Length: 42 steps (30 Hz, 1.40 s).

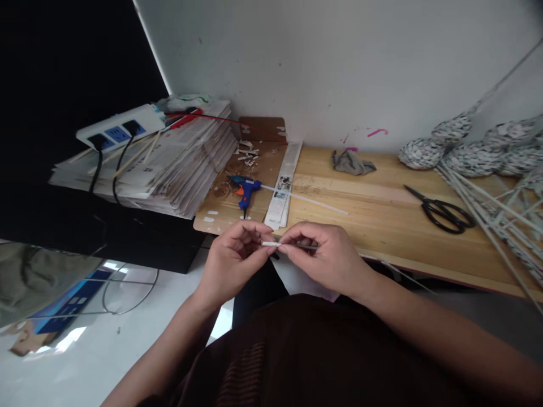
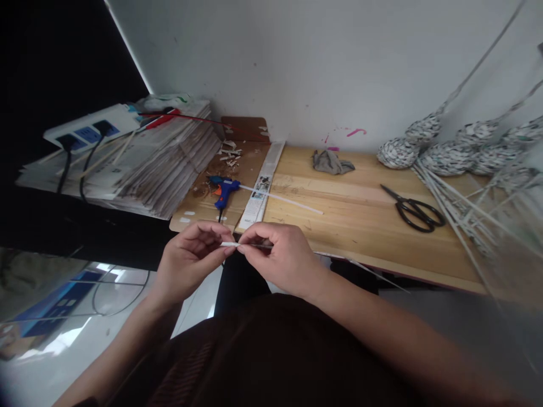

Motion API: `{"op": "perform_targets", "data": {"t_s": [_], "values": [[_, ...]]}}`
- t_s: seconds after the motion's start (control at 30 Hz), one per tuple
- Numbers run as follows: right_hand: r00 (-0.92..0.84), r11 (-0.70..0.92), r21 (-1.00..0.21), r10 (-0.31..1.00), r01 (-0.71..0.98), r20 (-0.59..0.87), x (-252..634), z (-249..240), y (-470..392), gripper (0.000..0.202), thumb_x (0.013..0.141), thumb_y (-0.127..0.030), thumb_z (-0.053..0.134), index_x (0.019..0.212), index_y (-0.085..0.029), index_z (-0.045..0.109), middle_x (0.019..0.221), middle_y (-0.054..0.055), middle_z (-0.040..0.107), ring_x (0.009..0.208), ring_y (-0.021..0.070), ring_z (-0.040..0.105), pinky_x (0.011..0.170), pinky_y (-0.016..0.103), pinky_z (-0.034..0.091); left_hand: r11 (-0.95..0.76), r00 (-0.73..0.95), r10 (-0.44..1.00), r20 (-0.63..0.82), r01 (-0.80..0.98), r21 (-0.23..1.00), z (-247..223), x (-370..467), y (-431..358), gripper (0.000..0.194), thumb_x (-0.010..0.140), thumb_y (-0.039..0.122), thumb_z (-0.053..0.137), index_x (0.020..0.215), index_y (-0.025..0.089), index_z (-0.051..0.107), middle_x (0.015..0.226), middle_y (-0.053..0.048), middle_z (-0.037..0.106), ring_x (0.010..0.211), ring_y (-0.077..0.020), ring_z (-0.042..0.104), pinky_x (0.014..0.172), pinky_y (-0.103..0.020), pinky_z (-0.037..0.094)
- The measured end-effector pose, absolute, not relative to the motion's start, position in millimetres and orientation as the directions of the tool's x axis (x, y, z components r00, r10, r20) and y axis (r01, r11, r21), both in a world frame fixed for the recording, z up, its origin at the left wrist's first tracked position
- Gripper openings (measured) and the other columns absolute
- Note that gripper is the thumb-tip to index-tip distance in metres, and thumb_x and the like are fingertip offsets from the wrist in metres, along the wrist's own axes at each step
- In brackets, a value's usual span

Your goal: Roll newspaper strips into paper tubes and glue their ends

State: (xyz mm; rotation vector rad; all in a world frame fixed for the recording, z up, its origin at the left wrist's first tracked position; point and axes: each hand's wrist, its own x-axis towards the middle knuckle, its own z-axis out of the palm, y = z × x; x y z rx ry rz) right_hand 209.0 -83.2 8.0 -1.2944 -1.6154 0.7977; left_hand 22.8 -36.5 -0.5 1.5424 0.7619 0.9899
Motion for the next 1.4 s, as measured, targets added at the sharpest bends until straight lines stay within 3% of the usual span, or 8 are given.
{"op": "perform_targets", "data": {"t_s": [0.4, 0.7, 0.87, 1.13, 1.3, 1.4], "values": [[-0.028, 0.152, -0.954, 0.988, 0.258, 0.149, 206, 4, -82, 0.012, 0.083, -0.03, 0.069, 0.089, -0.021, 0.074, 0.084, 0.002, 0.075, 0.071, 0.013, 0.067, 0.067, 0.026, 0.054, -0.153, 0.438, 0.879, 0.187, -0.114, 0.982, -4, 23, -36, 0.034, 0.081, 0.01, 0.071, 0.111, 0.021, 0.061, 0.086, 0.0, 0.067, 0.083, -0.0092, 0.064, 0.076, -0.02, 0.054], [0.03, 0.203, -0.928, 0.974, 0.314, 0.223, 206, 1, -82, 0.009, 0.084, -0.028, 0.069, 0.088, -0.02, 0.072, 0.08, 0.001, 0.073, 0.067, 0.0116, 0.065, 0.062, 0.024, 0.052, -0.17, 0.346, 0.917, 0.197, -0.106, 0.98, -5, 23, -38, 0.032, 0.077, 0.014, 0.075, 0.106, 0.022, 0.065, 0.088, 0.001, 0.069, 0.082, -0.0097, 0.065, 0.074, -0.02, 0.054], [0.055, 0.323, -0.838, 0.921, 0.439, 0.385, 207, -4, -83, 0.004, 0.083, -0.023, 0.069, 0.087, -0.022, 0.071, 0.08, 0.0, 0.071, 0.068, 0.0108, 0.065, 0.061, 0.023, 0.051, -0.209, 0.315, 0.93, 0.191, 0.026, 0.977, -1, 20, -40, 0.014, 0.076, 0.02, 0.077, 0.085, 0.019, 0.066, 0.081, 0.0, 0.066, 0.072, -0.009, 0.061, 0.066, -0.02, 0.052], [-0.055, 0.488, -0.619, 0.81, 0.615, 0.584, 209, -8, -86, 0.006, 0.087, -0.019, 0.066, 0.091, -0.023, 0.069, 0.086, 0.001, 0.072, 0.075, 0.0125, 0.065, 0.068, 0.027, 0.054, -0.159, 0.336, 0.935, 0.113, 0.113, 0.981, 0, 18, -40, 0.013, 0.081, 0.028, 0.073, 0.08, 0.018, 0.065, 0.074, 0.0, 0.062, 0.064, -0.0091, 0.052, 0.058, -0.022, 0.044], [-0.157, 0.504, -0.494, 0.795, 0.709, 0.585, 212, -10, -86, 0.01, 0.09, -0.021, 0.062, 0.094, -0.025, 0.07, 0.092, 0.004, 0.074, 0.087, 0.0183, 0.068, 0.08, 0.035, 0.054, -0.113, 0.358, 0.931, 0.066, 0.11, 0.988, 2, 17, -39, 0.014, 0.081, 0.029, 0.072, 0.08, 0.017, 0.065, 0.073, 0.0, 0.061, 0.065, -0.0101, 0.052, 0.059, -0.023, 0.043], [-0.156, 0.484, -0.527, 0.821, 0.699, 0.549, 212, -11, -87, 0.01, 0.09, -0.023, 0.062, 0.093, -0.026, 0.071, 0.092, 0.004, 0.074, 0.087, 0.0192, 0.068, 0.08, 0.037, 0.053, -0.119, 0.372, 0.925, 0.073, 0.101, 0.988, 2, 16, -39, 0.014, 0.081, 0.028, 0.072, 0.078, 0.017, 0.065, 0.072, -0.001, 0.061, 0.064, -0.0107, 0.052, 0.058, -0.023, 0.043]]}}
